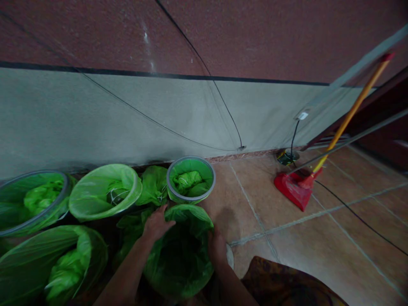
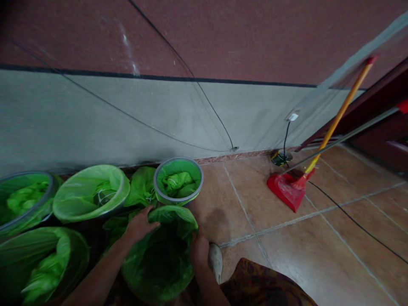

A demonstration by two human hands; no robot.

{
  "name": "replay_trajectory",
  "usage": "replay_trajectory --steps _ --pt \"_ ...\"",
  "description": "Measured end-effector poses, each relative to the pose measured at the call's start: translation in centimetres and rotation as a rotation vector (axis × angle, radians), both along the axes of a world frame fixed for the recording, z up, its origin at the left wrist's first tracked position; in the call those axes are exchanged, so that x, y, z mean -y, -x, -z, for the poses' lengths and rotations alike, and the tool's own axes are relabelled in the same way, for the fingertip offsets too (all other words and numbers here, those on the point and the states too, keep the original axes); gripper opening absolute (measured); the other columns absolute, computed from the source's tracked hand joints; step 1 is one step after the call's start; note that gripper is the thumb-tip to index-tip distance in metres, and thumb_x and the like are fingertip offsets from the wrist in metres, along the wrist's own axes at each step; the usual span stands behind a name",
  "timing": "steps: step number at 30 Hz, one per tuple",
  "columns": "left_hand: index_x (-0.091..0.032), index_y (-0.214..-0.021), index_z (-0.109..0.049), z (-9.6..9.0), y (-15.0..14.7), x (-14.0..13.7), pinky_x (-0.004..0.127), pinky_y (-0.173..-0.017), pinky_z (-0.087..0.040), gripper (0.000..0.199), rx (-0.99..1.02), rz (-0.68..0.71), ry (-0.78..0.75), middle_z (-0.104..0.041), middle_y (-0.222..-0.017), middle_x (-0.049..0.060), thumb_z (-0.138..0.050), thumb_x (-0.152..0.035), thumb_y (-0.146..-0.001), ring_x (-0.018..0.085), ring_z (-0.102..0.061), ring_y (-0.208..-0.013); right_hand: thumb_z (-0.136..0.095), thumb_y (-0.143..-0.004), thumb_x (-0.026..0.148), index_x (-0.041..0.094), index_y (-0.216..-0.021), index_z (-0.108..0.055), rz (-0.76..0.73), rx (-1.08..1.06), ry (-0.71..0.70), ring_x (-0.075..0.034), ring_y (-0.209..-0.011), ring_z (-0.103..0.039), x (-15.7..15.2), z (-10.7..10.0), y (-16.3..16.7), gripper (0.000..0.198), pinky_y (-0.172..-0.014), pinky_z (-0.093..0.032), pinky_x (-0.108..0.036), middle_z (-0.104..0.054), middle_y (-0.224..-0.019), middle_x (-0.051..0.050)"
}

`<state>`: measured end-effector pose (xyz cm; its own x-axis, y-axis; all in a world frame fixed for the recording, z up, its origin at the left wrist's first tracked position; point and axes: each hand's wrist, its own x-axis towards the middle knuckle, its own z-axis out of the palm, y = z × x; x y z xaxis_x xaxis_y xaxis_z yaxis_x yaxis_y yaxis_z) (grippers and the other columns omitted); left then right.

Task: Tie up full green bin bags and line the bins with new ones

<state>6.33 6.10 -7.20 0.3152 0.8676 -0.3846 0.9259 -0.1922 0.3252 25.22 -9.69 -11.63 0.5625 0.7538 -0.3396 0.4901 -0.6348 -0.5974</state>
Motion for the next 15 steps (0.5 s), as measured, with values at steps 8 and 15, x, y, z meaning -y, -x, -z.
replay_trajectory --steps 8,15 --pt "-0.017 -0.12 -0.06 -0.7 -0.8 -1.7 0.029 -0.095 -0.046 0.046 0.042 -0.074 -0.049 -0.069 -0.122 0.01 -0.025 -0.039 -0.1 0.019 -0.064 -0.112 -0.033 -0.098 0.033 0.01 -0.127 -0.058 -0.141 0.226 -0.194 -0.026 -0.121 -0.056 -3.9 -3.1 -1.4 0.044 -0.104 -0.041 -0.037 -0.063 -0.127 -0.016" --pt "-0.023 -0.111 -0.066 0.7 -1.7 -0.9 0.03 -0.09 -0.047 0.037 -0.021 0.05 -0.052 -0.074 -0.109 0.008 -0.037 -0.042 -0.097 0.022 -0.068 -0.103 -0.039 -0.098 0.028 0.016 -0.117 -0.065 -0.494 0.129 0.085 -0.022 -0.098 -0.068 -9.0 -2.3 -2.6 0.034 -0.09 -0.047 -0.031 -0.073 -0.107 -0.012"
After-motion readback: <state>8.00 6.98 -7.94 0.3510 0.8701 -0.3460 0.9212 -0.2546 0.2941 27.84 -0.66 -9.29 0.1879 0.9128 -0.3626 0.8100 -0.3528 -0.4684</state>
